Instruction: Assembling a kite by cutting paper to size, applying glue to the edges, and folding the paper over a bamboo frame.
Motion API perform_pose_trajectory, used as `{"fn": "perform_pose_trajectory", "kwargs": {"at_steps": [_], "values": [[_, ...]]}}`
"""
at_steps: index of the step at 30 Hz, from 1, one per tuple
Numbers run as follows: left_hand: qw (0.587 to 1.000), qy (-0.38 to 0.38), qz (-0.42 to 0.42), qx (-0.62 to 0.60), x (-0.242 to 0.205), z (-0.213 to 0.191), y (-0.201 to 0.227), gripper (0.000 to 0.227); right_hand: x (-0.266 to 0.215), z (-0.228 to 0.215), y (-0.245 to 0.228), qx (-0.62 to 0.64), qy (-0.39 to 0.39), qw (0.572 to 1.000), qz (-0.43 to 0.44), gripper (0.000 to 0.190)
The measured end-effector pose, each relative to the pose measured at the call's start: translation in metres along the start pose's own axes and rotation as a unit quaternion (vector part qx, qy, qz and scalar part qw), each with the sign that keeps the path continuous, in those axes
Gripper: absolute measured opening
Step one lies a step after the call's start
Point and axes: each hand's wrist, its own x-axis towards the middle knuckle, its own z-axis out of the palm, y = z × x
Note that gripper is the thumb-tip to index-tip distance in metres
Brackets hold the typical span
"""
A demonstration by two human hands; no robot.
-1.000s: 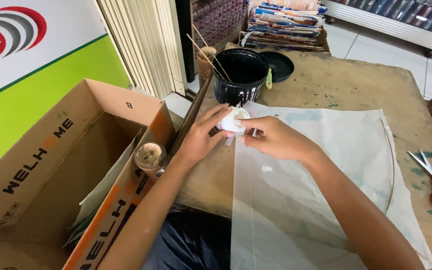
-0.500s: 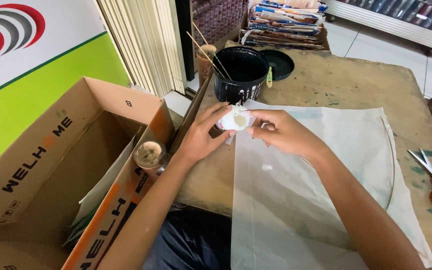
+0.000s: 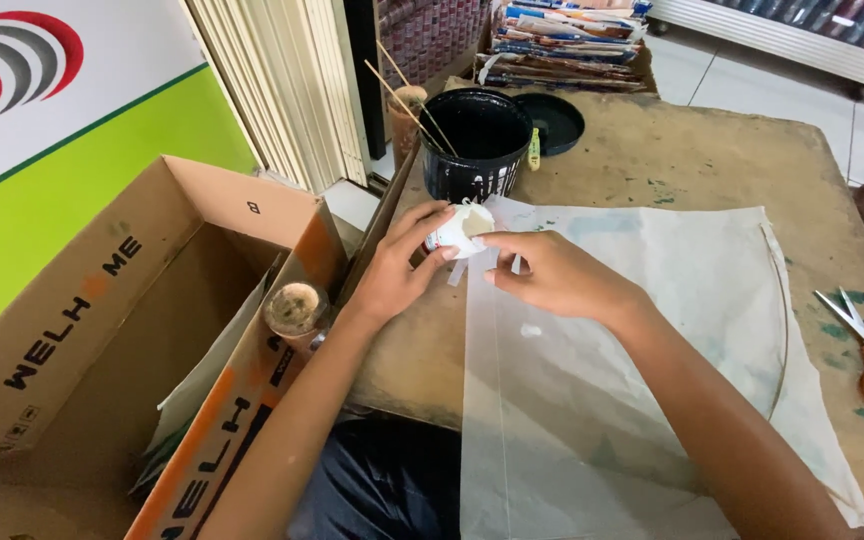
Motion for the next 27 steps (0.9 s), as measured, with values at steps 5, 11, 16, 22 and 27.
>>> {"fn": "perform_pose_trajectory", "kwargs": {"at_steps": [5,11,16,22,27], "values": [[1.000,0.010,0.001,-0.011,-0.001,0.000,-0.005,0.044,-0.002,-0.008,0.003,0.003,0.018,1.000,-0.006,0.044],[1.000,0.012,-0.029,-0.001,-0.005,0.002,-0.008,0.044,-0.013,-0.014,-0.003,0.079,0.041,0.996,-0.027,0.045],[0.996,0.019,-0.091,-0.005,-0.006,-0.001,-0.008,0.052,-0.032,-0.018,0.009,0.155,0.077,0.981,-0.088,0.045],[0.994,0.056,-0.098,0.001,0.001,-0.006,-0.002,0.046,-0.092,-0.039,0.027,0.221,0.175,0.956,-0.076,0.041],[0.979,0.156,0.122,0.045,0.024,0.014,0.020,0.030,-0.156,-0.068,0.063,0.061,0.247,0.967,-0.028,0.041]]}}
